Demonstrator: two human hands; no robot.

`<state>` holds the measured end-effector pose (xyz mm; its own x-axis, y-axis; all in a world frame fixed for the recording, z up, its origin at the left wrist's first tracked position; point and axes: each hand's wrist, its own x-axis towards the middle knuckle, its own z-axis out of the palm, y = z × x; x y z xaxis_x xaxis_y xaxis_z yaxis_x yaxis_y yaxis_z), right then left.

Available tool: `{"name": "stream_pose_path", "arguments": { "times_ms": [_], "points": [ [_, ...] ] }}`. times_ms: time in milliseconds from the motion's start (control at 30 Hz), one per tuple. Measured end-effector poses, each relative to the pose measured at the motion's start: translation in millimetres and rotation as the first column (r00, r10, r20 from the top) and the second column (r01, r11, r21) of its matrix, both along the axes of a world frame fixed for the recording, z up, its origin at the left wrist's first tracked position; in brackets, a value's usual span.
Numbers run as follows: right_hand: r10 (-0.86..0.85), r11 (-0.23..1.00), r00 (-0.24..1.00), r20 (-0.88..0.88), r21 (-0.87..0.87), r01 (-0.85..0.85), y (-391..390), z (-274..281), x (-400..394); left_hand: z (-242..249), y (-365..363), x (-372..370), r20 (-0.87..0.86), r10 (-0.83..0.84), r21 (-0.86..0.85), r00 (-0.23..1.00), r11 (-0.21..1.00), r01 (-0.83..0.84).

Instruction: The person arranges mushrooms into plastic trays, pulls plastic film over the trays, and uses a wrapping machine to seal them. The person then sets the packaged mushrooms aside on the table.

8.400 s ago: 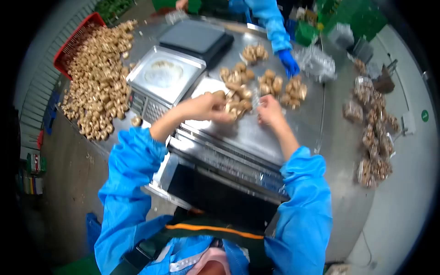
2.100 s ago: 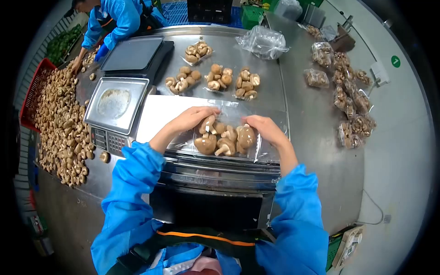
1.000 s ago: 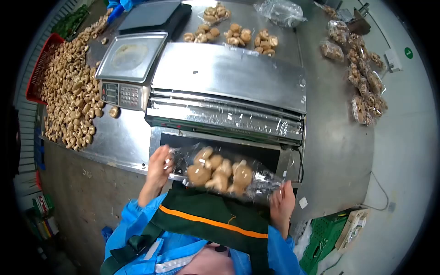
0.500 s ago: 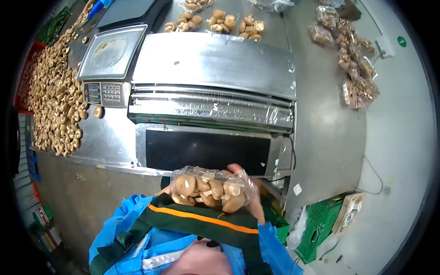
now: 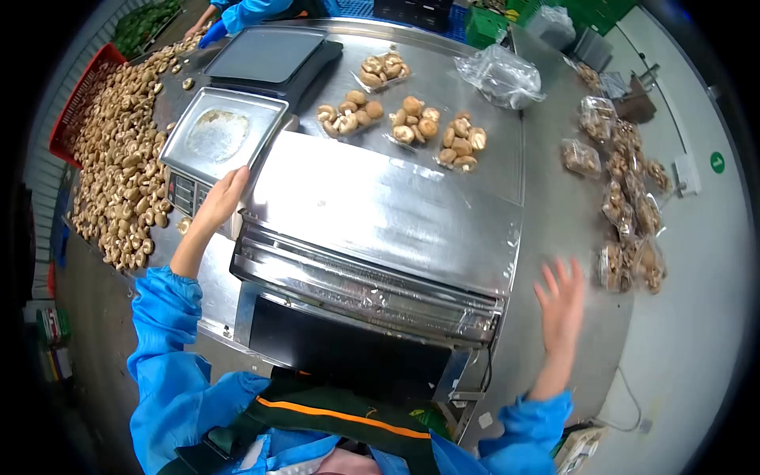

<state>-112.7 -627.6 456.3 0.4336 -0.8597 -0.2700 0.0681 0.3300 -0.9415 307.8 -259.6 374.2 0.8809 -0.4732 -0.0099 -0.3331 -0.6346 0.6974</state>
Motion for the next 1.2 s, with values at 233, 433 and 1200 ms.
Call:
{"name": "stream_pose_path", "arguments": {
  "times_ms": [233,433,1200],
  "points": [
    [0.338,0.329,0.499,-0.798,-0.396,-0.857,-51,-66,194,-69,66,-35,-0.798,0.027,-0.178,0.602,0.944,-0.279],
    [0.338,0.318,0.178,-0.924,-0.066,-0.946,-49,-60,217,-60,86,-56,-0.915,0.073,0.021,0.397,0.991,-0.133],
    [0.362,0.484,0.330,-0.872,-0.127,-0.866,-53,-194,510,-120,-177,155,-0.768,-0.106,-0.162,0.632,0.986,-0.032]
  ]
}}
